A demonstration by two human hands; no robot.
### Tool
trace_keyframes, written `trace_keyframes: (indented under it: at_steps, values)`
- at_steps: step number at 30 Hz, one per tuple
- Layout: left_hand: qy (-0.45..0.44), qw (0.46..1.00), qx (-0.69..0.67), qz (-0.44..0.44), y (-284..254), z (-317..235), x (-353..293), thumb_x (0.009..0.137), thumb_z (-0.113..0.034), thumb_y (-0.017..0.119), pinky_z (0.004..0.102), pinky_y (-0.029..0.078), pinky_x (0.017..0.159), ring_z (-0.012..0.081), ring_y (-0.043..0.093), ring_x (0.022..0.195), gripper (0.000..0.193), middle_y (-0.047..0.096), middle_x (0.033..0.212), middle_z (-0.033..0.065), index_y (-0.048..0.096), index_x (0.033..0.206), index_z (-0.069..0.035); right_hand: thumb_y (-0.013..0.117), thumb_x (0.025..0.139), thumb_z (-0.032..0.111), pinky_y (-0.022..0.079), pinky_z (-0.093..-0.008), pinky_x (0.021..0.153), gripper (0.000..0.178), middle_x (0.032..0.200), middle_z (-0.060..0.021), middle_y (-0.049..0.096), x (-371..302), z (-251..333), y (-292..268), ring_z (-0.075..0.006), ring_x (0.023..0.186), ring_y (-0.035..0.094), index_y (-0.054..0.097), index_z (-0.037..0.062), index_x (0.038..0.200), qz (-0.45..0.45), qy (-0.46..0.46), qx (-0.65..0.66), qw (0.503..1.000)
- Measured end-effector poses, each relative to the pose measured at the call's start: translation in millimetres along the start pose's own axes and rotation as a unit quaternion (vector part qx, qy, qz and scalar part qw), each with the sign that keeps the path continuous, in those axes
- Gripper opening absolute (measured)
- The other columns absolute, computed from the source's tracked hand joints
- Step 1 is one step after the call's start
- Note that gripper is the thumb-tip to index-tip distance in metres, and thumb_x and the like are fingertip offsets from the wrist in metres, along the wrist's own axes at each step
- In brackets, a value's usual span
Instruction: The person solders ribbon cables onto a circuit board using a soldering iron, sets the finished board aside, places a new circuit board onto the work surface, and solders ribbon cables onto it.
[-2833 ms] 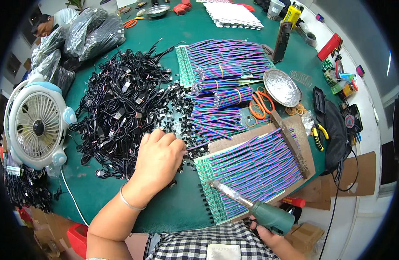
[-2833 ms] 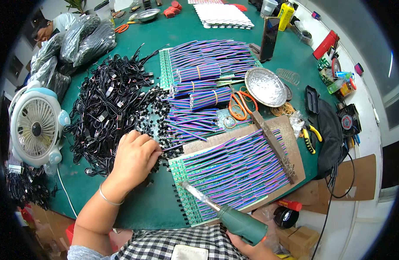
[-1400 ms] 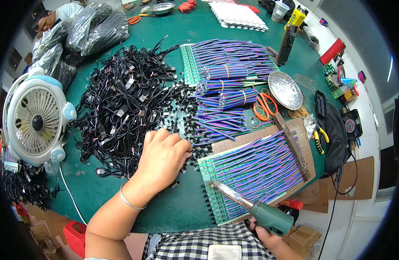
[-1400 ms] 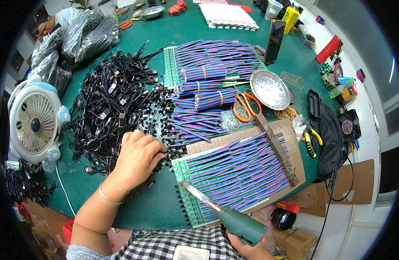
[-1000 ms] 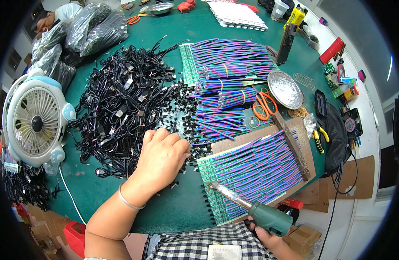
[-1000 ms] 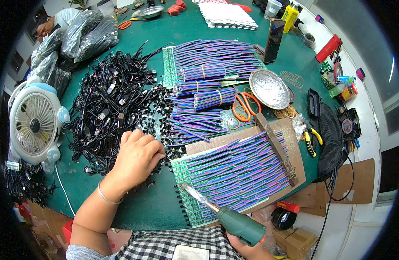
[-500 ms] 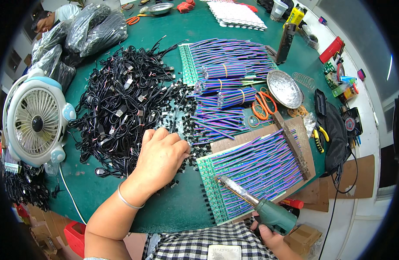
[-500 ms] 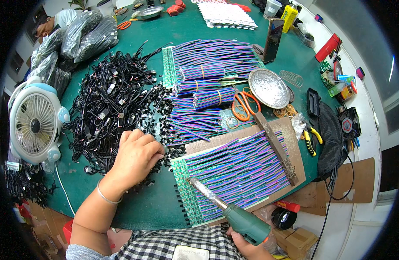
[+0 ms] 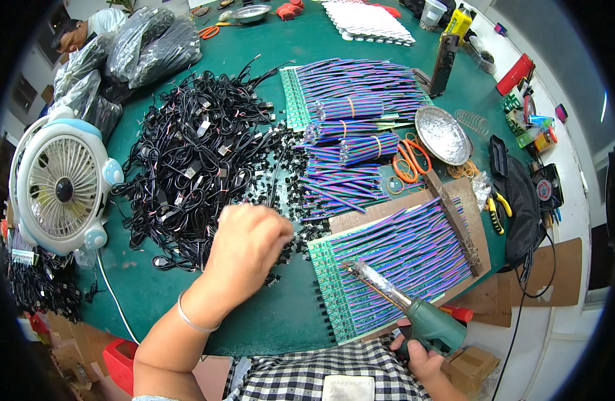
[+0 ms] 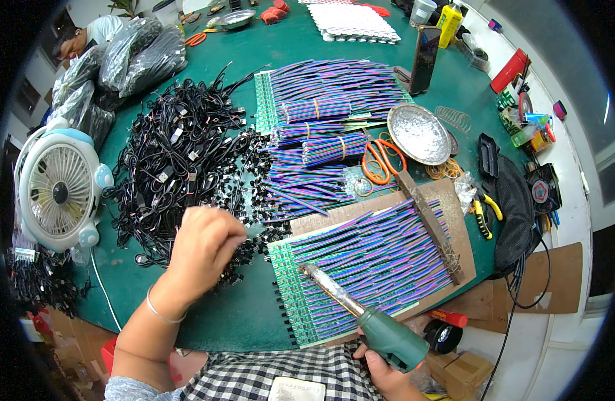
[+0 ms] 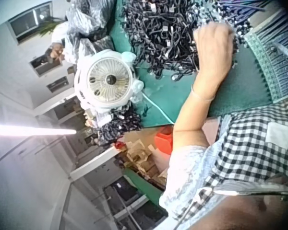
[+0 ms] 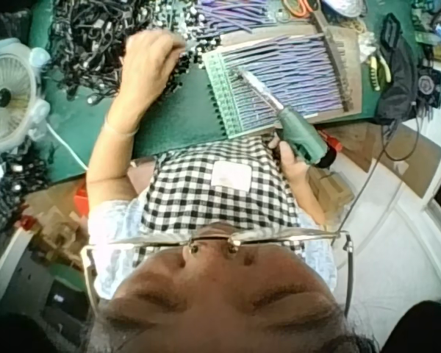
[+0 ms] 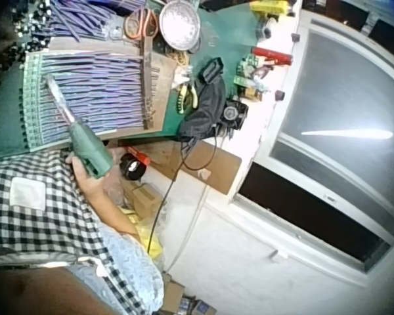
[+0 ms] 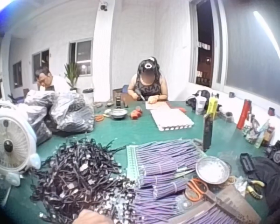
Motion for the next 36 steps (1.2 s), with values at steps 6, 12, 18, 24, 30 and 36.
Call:
trace_keyframes:
  at_steps: [6,12,18,24,30,36]
  values:
    - [0.021,0.995,-0.093,0.021,14.0,-24.1,-22.4,0.071,0.001,0.071,0.0360,0.052,0.067,0.0269,0.063,0.077,0.019,0.064,0.084,0.0081,0.065,0.087,-0.007,0.062,0.088,0.010,0.054,-0.0321,0.071,0.046,0.114,-0.0191,0.060,1.1,2.0,1.3,-0.0189,0.076,0.064,0.046,-0.0074,0.127,-0.003,-0.013,0.049,0.999]
    - [-0.041,0.990,-0.133,0.011,27.1,-23.4,-35.1,0.070,0.000,0.072,0.0356,0.051,0.064,0.0252,0.064,0.072,0.019,0.067,0.083,0.0069,0.064,0.086,-0.008,0.063,0.088,0.027,0.053,-0.0320,0.062,0.058,0.111,-0.0189,0.061,0.3,-1.5,2.1,-0.0217,0.070,0.064,0.042,-0.0072,0.129,0.011,-0.013,-0.008,1.000]
    - [0.013,0.991,-0.128,0.028,43.2,-20.9,-40.8,0.065,-0.001,0.072,0.0348,0.048,0.069,0.0217,0.062,0.076,0.022,0.065,0.082,0.0022,0.065,0.083,-0.010,0.064,0.088,0.024,0.053,-0.0325,0.067,0.055,0.113,-0.0175,0.061,-5.5,-17.4,-2.0,-0.0217,0.072,0.063,0.045,-0.0074,0.128,-0.004,0.012,0.016,1.000]
    - [0.039,0.996,-0.080,-0.001,36.9,-25.7,-37.2,0.060,-0.002,0.074,0.0360,0.043,0.072,0.0219,0.058,0.079,0.024,0.063,0.081,-0.0003,0.064,0.080,-0.011,0.063,0.088,0.021,0.053,-0.0333,0.072,0.049,0.109,-0.0148,0.062,-6.3,-22.9,-2.3,-0.0209,0.076,0.063,0.048,-0.0070,0.125,0.015,0.032,-0.011,0.999]
    - [0.057,0.995,-0.078,-0.010,32.7,-27.9,-38.9,0.057,-0.002,0.073,0.0359,0.043,0.073,0.0216,0.058,0.079,0.026,0.063,0.082,0.0003,0.064,0.080,-0.011,0.065,0.087,0.017,0.051,-0.0312,0.076,0.043,0.094,-0.0107,0.065,-4.1,-18.9,3.0,-0.0171,0.081,0.064,0.050,-0.0046,0.121,0.096,0.025,-0.075,0.992]
    - [0.059,0.995,-0.082,-0.016,37.1,-27.4,-39.1,0.058,-0.002,0.072,0.0359,0.043,0.073,0.0213,0.058,0.079,0.025,0.062,0.081,0.0006,0.063,0.079,-0.010,0.068,0.084,0.011,0.051,-0.0294,0.079,0.048,0.093,-0.0081,0.065,-11.3,-23.5,-0.5,-0.0149,0.086,0.064,0.046,-0.0024,0.124,0.057,0.099,-0.061,0.992]
Point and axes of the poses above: each hand's wrist, its own x-axis towards the middle knuckle, its own y-axis out of the palm, z = x × y, the point moved 8 cm from there along x, towards the middle knuckle
